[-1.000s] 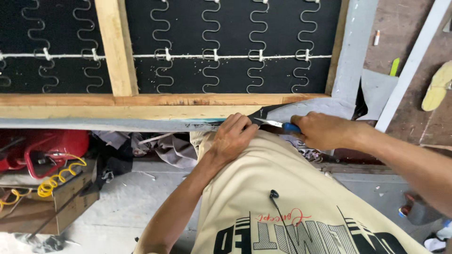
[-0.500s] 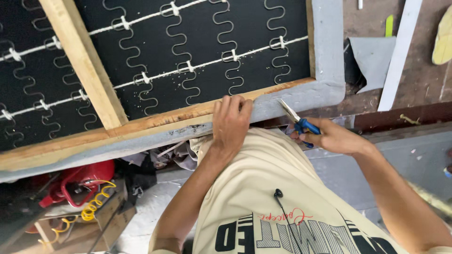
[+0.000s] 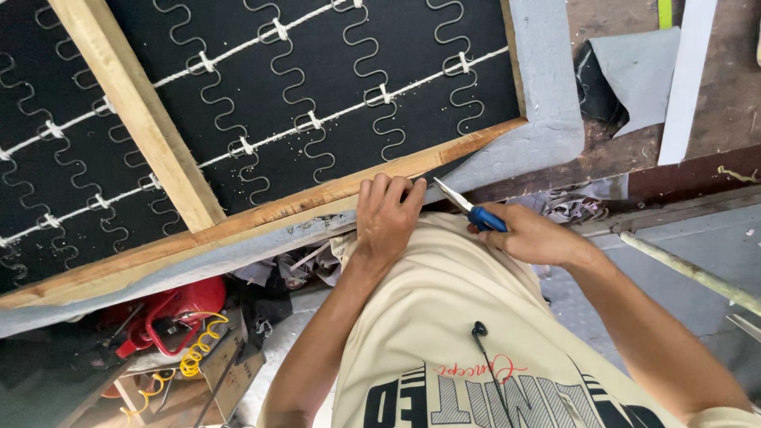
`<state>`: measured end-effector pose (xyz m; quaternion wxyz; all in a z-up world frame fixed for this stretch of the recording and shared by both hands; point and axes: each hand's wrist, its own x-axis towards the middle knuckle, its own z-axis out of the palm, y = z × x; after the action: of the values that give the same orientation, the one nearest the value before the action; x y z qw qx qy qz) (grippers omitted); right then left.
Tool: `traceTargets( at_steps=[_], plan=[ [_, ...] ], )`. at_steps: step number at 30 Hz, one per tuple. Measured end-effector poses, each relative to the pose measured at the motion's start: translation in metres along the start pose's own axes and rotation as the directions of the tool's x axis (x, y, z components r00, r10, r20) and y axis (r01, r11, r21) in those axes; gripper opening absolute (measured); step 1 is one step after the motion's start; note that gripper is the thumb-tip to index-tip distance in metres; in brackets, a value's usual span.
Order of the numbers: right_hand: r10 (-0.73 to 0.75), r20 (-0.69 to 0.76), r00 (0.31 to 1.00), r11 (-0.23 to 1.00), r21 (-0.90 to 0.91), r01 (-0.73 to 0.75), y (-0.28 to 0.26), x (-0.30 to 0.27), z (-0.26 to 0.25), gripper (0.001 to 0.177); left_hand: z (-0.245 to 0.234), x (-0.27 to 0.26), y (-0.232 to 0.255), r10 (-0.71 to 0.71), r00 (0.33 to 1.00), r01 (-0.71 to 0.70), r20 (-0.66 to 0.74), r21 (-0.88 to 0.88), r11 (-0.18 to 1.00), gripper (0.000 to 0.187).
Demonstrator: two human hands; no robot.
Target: The person uses pliers to trim excess gray fabric along the edges of a wooden frame that holds a black foam pad with white zigzag lines. The person repeatedly cuts and removes small fabric pieces along the frame's perimeter.
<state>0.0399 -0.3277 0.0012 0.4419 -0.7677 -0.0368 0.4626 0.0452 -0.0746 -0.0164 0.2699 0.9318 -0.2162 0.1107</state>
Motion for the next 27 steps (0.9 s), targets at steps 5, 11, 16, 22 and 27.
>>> traceTargets(
  at_steps=[5, 11, 16, 22, 27],
  plan=[
    [0.124, -0.026, 0.992, 0.992, -0.003, -0.125, -0.021, 0.008, 0.005, 0.024, 0.003, -0.008, -0.005, 0.060, 0.998, -0.060, -0.030, -0.003, 0.998, 0.028],
    [0.188, -0.285, 0.940, 0.973, -0.079, -0.218, -0.020, 0.015, 0.032, 0.025, 0.004, -0.006, -0.010, 0.130, 0.990, -0.134, -0.056, -0.062, 0.989, 0.027],
    [-0.110, -0.490, 0.865, 0.993, -0.082, 0.080, 0.018, 0.039, 0.061, 0.018, -0.003, -0.008, -0.009, 0.157, 0.988, -0.153, 0.005, -0.196, 0.969, 0.031],
    [-0.266, -0.514, 0.816, 0.964, -0.145, 0.223, 0.032, 0.047, 0.067, 0.022, -0.012, -0.006, -0.001, 0.152, 0.987, -0.140, 0.044, -0.208, 0.968, 0.029],
    [-0.091, -0.297, 0.950, 0.991, 0.070, 0.117, 0.013, 0.003, 0.039, 0.034, -0.011, 0.008, 0.001, 0.051, 0.991, -0.037, 0.126, -0.111, 0.993, 0.039]
  ],
)
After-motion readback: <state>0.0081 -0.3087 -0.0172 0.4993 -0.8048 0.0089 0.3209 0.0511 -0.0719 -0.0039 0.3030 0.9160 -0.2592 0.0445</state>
